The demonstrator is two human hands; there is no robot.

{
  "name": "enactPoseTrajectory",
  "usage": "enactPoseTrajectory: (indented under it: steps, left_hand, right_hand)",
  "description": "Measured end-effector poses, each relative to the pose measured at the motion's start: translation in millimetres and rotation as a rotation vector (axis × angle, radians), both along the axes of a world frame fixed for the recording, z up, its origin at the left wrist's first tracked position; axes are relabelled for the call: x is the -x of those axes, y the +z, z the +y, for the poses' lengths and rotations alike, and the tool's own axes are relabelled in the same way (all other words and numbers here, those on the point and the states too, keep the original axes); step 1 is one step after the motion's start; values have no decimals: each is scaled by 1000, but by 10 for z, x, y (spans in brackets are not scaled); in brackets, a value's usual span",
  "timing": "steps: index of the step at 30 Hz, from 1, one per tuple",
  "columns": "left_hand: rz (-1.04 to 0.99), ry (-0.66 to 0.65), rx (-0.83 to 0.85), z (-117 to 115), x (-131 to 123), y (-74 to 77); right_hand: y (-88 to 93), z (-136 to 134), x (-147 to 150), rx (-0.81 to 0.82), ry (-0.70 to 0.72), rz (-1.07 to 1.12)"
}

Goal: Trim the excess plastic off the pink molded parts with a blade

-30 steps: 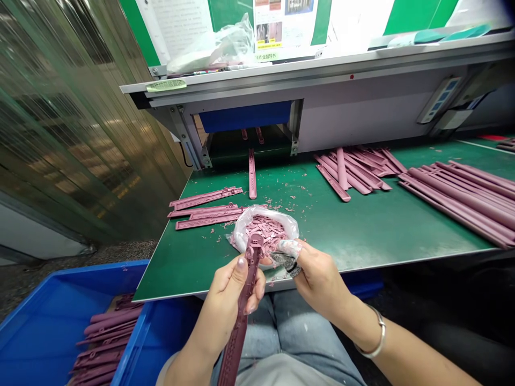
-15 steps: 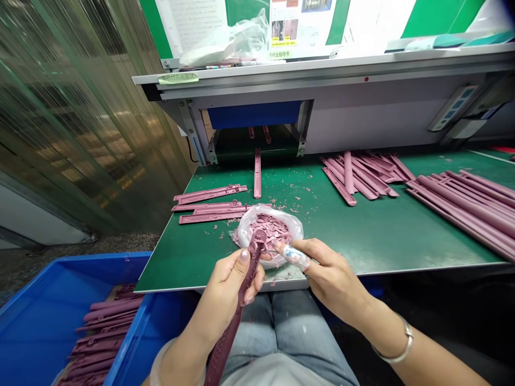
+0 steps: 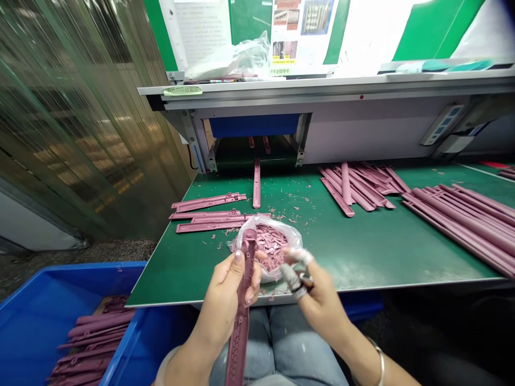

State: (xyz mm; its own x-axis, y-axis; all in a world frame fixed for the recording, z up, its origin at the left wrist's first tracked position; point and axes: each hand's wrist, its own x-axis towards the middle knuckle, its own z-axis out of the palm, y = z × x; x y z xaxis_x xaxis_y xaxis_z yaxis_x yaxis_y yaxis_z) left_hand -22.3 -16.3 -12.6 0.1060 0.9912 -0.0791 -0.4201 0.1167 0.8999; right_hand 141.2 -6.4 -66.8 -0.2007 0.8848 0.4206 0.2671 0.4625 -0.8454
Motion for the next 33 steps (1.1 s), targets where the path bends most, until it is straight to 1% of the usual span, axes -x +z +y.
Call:
enactPoseTrajectory:
  steps: [2,3,4,5,6,7,8,9,10,11,13,15,17,18,19,21,22,24,26,27,28,29,30,31,33]
  left_hand:
    - [-138,120,-70,92,-33,39]
    - [-179,179,-106,151,-41,56]
    - [-185,227,-130,217,-38,68]
    - [-152,261,-144,287,-19,72]
    - [-76,274,-146,362,20,65]
    - [37,274,-139,439,82,42]
    - [168,278,-135,519,169,2]
    - [326,257,-123,604,279,-57]
    - [468,258,-112,694,408,-134]
    - [567,256,-106,791,552,-225]
    - [661,248,-98,1002,847,-424]
    - [710,213,-56,1220,1088,-596]
    - [728,206,-66,1422,1216,-691]
    - [732,207,-81,1511,1228,-703]
    - [738,206,-99,1591,1207,-691]
    - [759,179,-131,1719,1080,-605]
    - [778,146,-143,1766,982,-539]
    - [849,63,-168,1828,736,-379]
    - [965,-14,-228,1854,441,-210]
    - [1035,-56,-286,1859,282,-132]
    - [1089,-99,-379,1860,122,-61]
    - [1119,-164,-495,1858,-33,-2]
    - [1129,-228,-612,1854,-177,45]
    - [1127,-318,-726,1848,-302,77]
    - [1145,-478,-848,1831,-477,100]
  right_hand:
    - [69,-77,88,272,327,77]
    - [98,-103,117,377,472,81]
    - [119,-109,129,453,578,78]
    - [129,-84,117,497,627,85]
    - [130,-22,78,514,617,98]
    - [123,81,8,506,553,95]
    - [111,225,-95,478,438,36]
    - [97,406,-231,436,296,-59]
    - [84,617,-396,384,133,-206]
    - [74,847,-586,347,-52,-416]
    - [75,1318,-1014,345,-242,-521]
    - [100,1737,-1445,348,-420,-595]
    - [140,2056,-1809,351,-562,-635]
    - [160,2175,-1950,349,-614,-645]
    - [178,2269,-2058,341,-654,-647]
    - [201,2387,-2157,300,-700,-631]
    - [206,2414,-2146,265,-703,-614]
    - [206,2409,-2003,179,-662,-565]
    - [203,2323,-1731,92,-569,-507]
    - [205,2252,-1568,55,-513,-471]
    - [209,2166,-1399,15,-442,-425]
    - [215,2071,-1236,-44,-356,-315]
    - [221,1974,-1086,-68,-277,-212]
    - [224,1879,-957,-61,-204,-113]
    - [213,1721,-770,5,-80,57]
